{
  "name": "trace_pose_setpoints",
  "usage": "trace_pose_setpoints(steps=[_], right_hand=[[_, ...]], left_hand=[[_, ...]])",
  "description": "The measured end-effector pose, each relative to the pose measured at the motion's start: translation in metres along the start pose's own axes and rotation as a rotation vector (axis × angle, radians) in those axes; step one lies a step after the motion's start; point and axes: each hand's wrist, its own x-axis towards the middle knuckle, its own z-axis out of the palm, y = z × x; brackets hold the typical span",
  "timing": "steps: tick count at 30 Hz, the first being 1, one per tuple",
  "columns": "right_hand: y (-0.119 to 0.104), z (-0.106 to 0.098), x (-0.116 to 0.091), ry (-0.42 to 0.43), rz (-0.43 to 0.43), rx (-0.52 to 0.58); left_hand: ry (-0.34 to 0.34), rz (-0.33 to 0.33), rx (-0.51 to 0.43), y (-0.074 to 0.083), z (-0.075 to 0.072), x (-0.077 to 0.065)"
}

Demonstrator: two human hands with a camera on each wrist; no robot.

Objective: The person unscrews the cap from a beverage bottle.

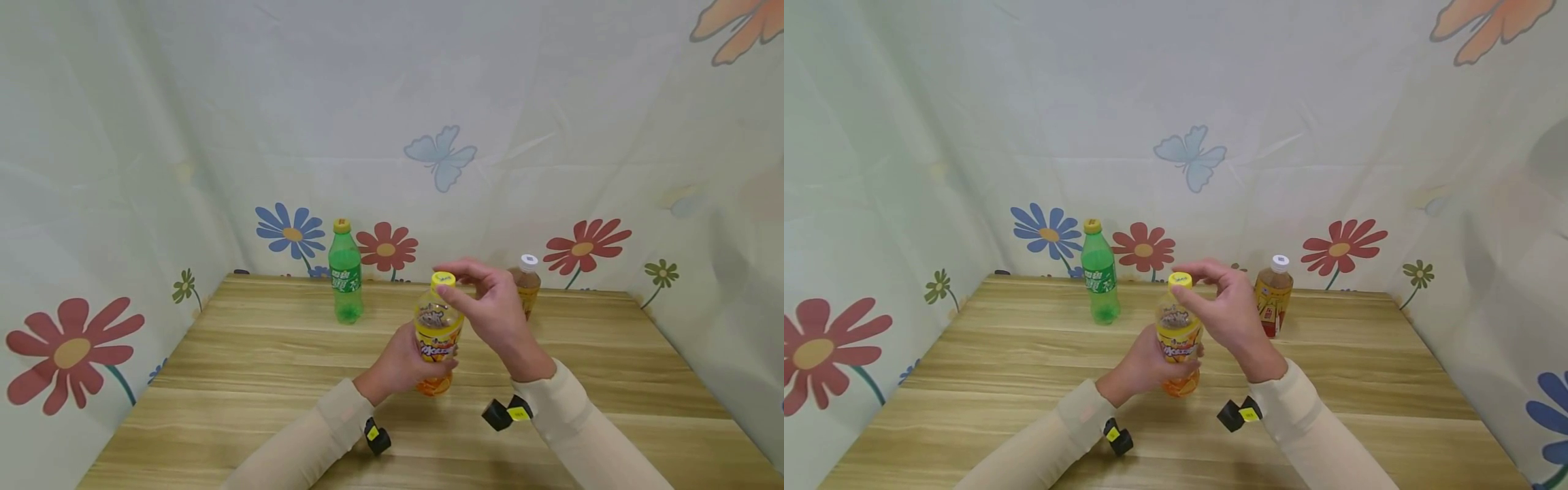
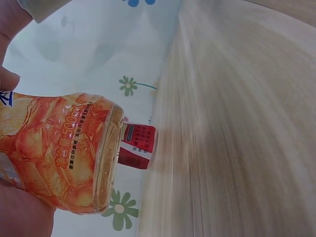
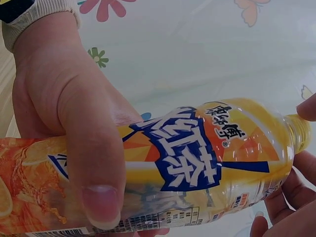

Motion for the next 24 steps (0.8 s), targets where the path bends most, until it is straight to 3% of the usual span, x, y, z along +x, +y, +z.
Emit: trace_pose_setpoints(steps=[8,16,24], right_hand=[[0.0016,0.0003,0.0003,-0.047,-0.024,0.048],[0.0028,0.0010,0.0007,-0.031,-0.051,0.046],[0.0016,0.0019,0.0005,0.018,0.012,-0.013]], left_hand=[[-0.002,-0.008,-0.011,-0.0008,-0.0001,0.0005],[-0.003,0.009,-0.015,-0.0024,0.0001,0.0010],[-0.009,0.021,-0.014,-0.0002,0.0006,0.0009]])
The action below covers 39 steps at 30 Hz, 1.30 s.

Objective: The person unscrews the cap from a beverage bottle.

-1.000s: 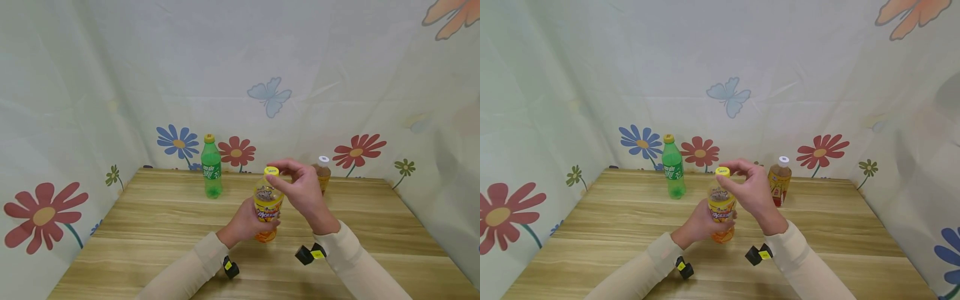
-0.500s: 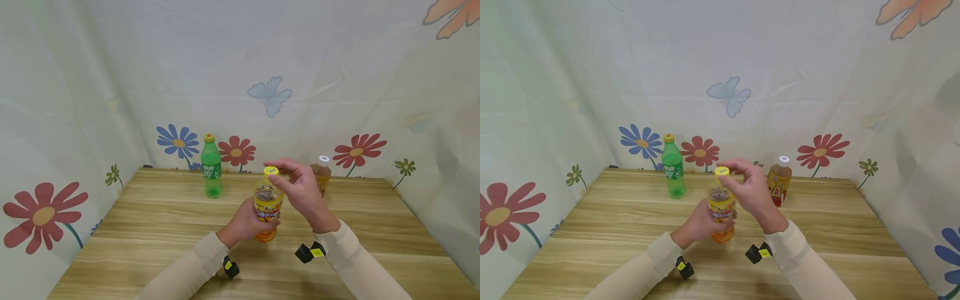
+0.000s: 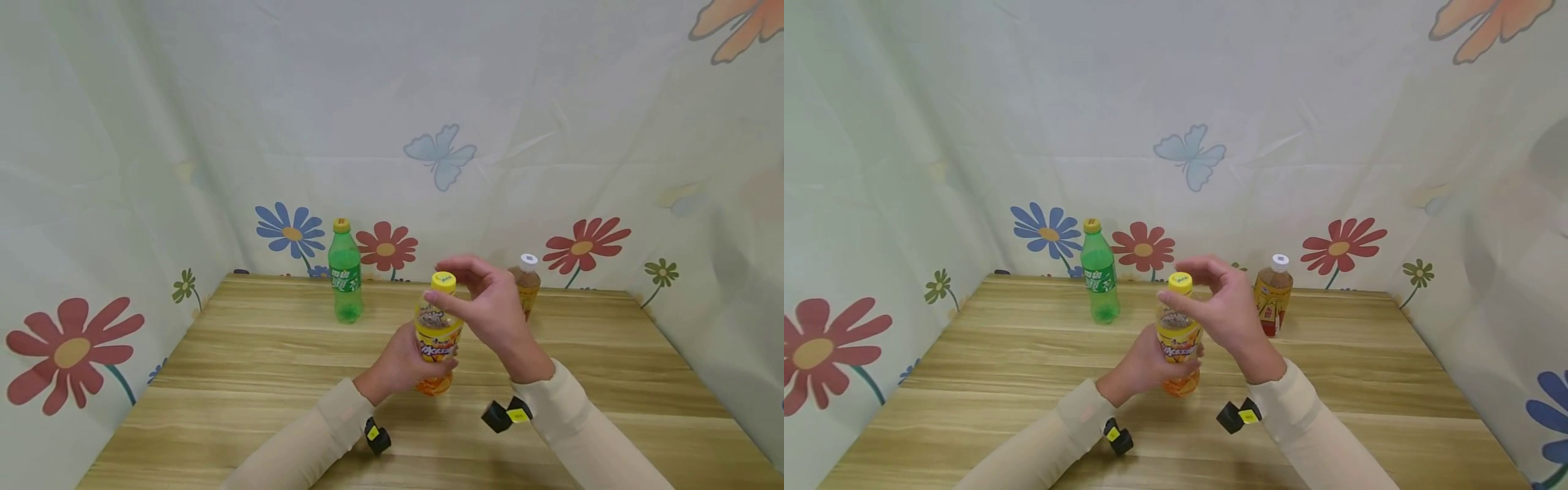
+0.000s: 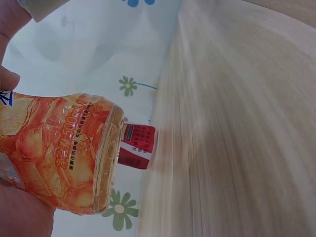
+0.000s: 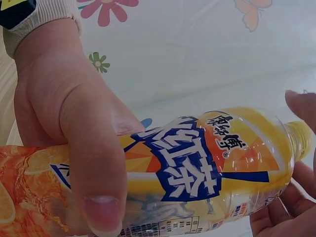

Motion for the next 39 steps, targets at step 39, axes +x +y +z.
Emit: trace_pose_setpoints(steps=[39], right_hand=[[-0.0006,-0.0025,-0.0015,-0.020,0.044,0.088]], left_hand=[[0.020,-0.025,0.017,-0.0022,-0.0001,-0.0009]])
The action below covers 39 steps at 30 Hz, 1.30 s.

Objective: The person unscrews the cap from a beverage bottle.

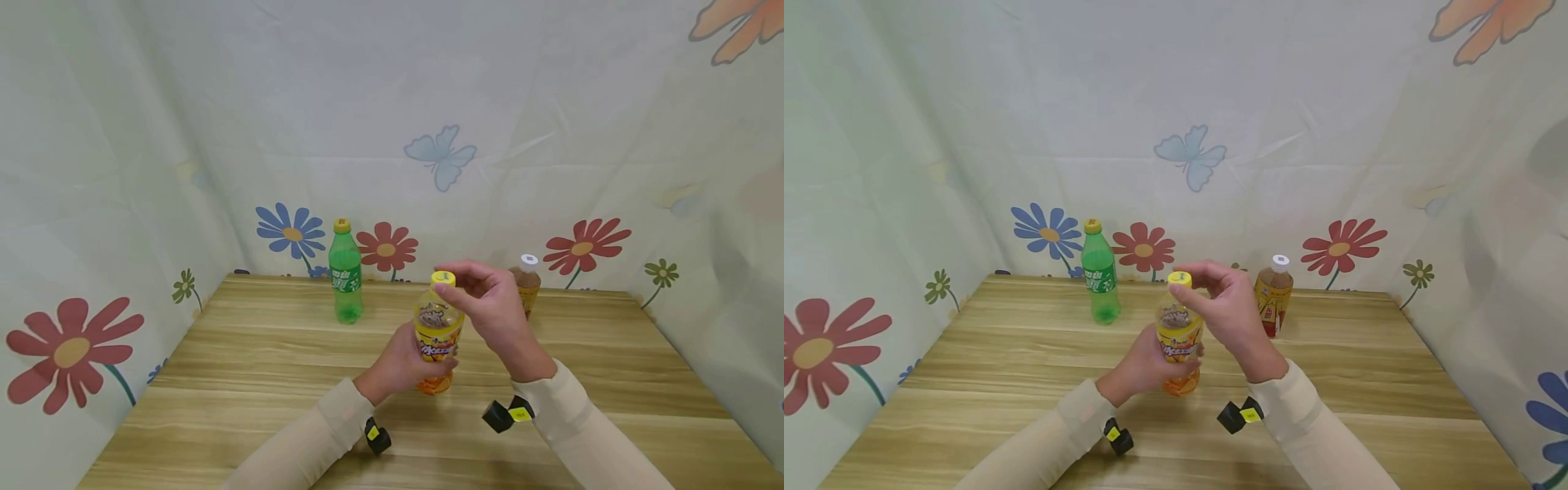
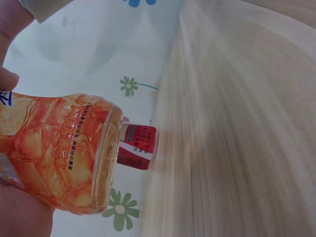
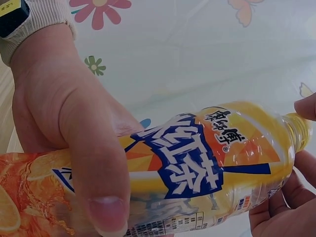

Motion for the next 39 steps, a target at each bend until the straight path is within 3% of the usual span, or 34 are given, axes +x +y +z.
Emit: trace_pose_setpoints(steps=[28,39], right_hand=[[-0.0006,-0.0065,0.0029,-0.073,0.010,-0.025],[-0.0014,-0.0078,0.0030,-0.078,0.017,0.019]], left_hand=[[-0.007,-0.015,-0.013,0.0022,-0.0010,-0.0011],[-0.006,-0.005,-0.027,-0.0023,-0.0012,-0.0001]])
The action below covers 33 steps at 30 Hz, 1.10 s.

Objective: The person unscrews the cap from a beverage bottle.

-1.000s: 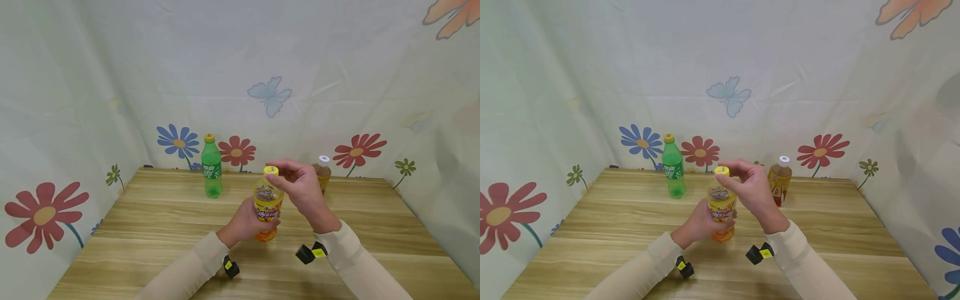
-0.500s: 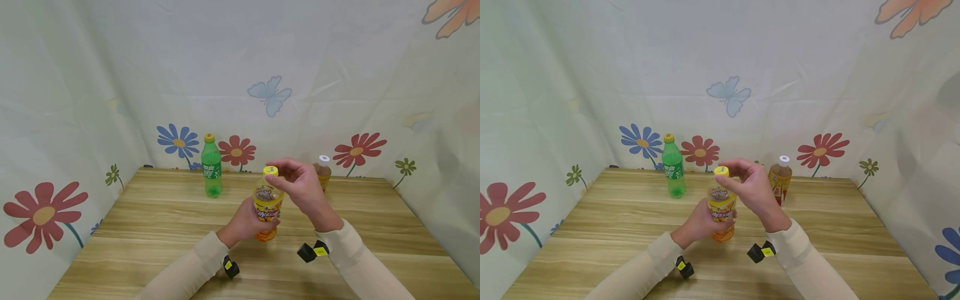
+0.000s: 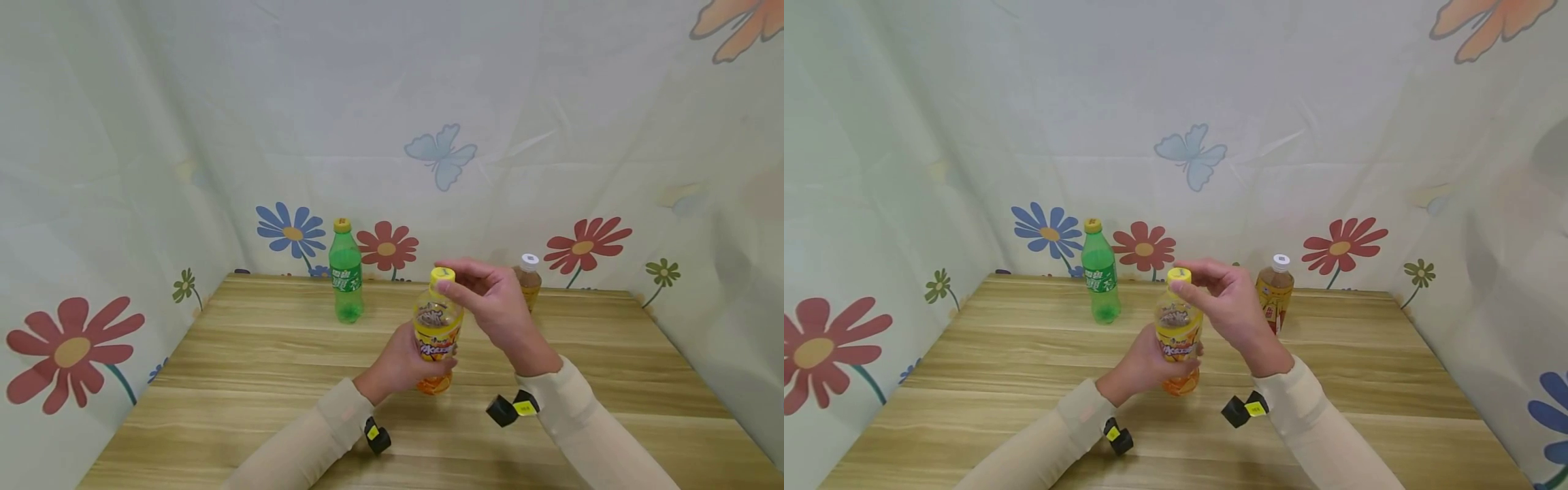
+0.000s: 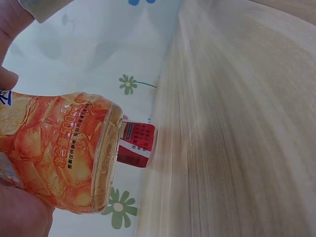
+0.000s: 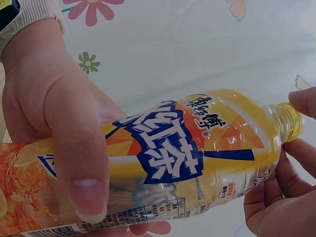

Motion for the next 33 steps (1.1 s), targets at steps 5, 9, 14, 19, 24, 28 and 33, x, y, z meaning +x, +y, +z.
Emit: trace_pose_setpoints(steps=[5,9,14,19,24,28,33], right_hand=[[0.000,-0.002,0.001,0.043,0.002,0.018],[0.000,-0.004,0.002,0.053,0.007,0.018],[0.000,-0.005,0.003,0.051,0.000,0.018],[0.000,-0.005,0.005,0.052,0.009,-0.003],[0.001,-0.007,0.005,0.070,0.028,-0.044],[0.003,-0.009,0.005,0.080,0.021,-0.059],[0.004,-0.012,0.004,0.084,0.006,-0.073]], left_hand=[[0.006,-0.008,-0.003,0.000,-0.001,0.002],[0.019,-0.014,-0.012,0.001,-0.004,0.004],[0.026,-0.020,-0.017,0.002,-0.006,0.006],[0.028,-0.020,-0.017,0.002,-0.008,0.006],[0.028,-0.022,-0.018,0.000,-0.009,0.008],[0.041,-0.032,-0.017,-0.003,-0.012,0.011],[0.073,-0.077,-0.010,-0.003,-0.018,0.015]])
